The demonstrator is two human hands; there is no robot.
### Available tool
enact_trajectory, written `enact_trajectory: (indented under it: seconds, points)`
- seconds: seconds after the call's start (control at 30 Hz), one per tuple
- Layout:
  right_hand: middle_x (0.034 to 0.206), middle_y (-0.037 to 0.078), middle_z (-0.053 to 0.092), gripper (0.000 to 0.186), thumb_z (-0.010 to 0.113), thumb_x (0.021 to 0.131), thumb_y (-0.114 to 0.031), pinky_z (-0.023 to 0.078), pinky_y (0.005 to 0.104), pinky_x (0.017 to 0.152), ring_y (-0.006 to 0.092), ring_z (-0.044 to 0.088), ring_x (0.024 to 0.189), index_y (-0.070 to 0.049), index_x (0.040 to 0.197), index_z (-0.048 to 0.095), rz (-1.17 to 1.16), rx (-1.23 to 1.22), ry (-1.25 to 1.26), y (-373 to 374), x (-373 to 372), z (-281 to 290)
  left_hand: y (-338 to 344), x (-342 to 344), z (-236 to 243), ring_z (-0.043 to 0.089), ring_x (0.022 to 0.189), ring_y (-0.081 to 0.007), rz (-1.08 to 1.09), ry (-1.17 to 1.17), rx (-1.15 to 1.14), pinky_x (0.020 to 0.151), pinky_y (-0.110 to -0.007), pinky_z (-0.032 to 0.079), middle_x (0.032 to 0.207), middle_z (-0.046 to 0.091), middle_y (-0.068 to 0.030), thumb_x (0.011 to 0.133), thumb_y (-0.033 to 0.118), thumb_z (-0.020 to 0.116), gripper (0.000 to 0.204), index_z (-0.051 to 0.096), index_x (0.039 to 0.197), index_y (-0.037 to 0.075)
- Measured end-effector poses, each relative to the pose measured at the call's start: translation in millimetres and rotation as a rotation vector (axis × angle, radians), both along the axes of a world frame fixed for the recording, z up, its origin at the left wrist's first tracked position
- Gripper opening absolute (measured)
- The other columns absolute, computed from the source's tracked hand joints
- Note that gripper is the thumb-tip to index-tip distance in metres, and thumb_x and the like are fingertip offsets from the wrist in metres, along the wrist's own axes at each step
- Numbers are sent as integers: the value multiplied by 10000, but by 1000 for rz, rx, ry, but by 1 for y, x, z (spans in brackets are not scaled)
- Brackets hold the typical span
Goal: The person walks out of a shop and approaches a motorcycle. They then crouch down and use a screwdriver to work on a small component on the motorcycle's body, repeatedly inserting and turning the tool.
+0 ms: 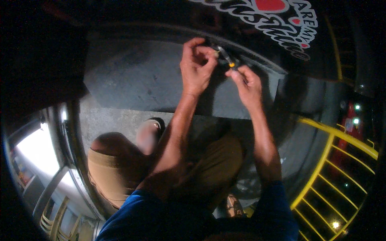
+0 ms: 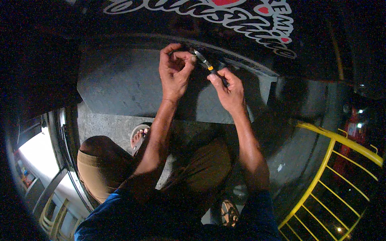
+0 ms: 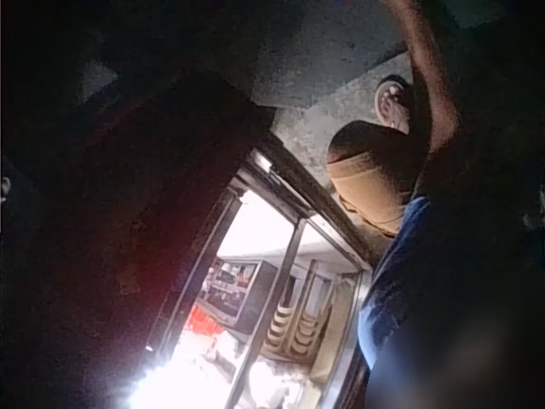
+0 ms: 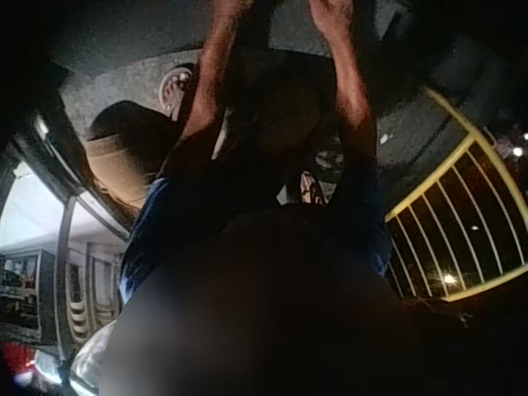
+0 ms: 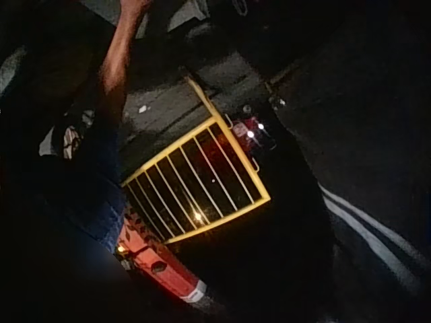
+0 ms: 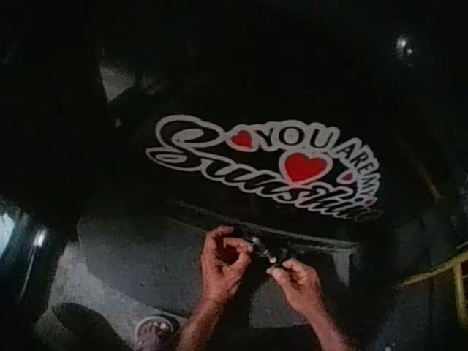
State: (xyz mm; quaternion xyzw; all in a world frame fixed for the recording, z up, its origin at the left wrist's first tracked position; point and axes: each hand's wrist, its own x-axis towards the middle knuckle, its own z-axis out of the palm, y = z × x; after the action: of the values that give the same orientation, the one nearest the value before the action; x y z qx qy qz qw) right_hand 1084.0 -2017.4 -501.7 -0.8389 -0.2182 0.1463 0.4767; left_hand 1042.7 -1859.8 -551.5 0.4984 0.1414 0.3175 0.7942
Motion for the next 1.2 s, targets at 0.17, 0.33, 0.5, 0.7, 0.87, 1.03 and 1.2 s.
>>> enact_trajectory:
  seconds: [0.17,0.33,0.5,0.7,0.87,1.03,1.2]
  points:
    - [786,105,615,243,739,847,-231,473,346,671,250,578,689,-26,846,610,52,-77,-586,4,5,-6,-1,0,1,589,826,-106,23,-6,-13,774,-255,509,895,621,-52,841,-41,672,466,430,1236,7]
    - [798,133,620,241,744,841,-220,475,352,649,273,590,693,-15,871,621,-10,-110,-531,4,1,-6,-1,0,0,595,824,-105,29,-12,-16,776,-257,519,887,621,-48,836,-26,664,464,446,1245,2]
    - [708,88,599,235,685,903,-236,461,294,605,159,588,653,-10,883,624,-52,-175,-278,4,-3,2,0,0,-4,601,827,-104,37,-11,17,779,-263,524,888,628,-46,831,-16,654,471,450,1255,8]
    - [746,16,641,236,586,975,-229,472,244,653,70,589,709,-21,868,616,-60,137,83,1,9,5,1,0,0,587,827,-118,-17,-14,11,769,-271,501,913,614,-63,861,-47,650,515,376,1291,19]
    - [808,41,682,231,573,982,-232,477,237,718,71,602,760,-29,892,639,-36,68,9,3,1,8,1,-2,-1,594,830,-119,-21,-6,-20,766,-267,504,912,626,-66,863,-43,660,508,382,1282,24]
    - [832,30,686,245,579,982,-247,466,236,738,68,596,783,-28,901,651,-59,69,81,-6,-4,5,-1,0,2,610,830,-114,-5,-5,-71,769,-256,511,912,646,-70,857,-30,680,437,432,1213,19]
    - [842,22,683,254,589,978,-257,454,233,728,58,579,792,-21,897,640,-90,86,67,-10,-10,0,-2,-2,2,618,821,-100,-10,43,-81,758,-245,516,915,644,-51,858,-14,677,243,531,1050,0]
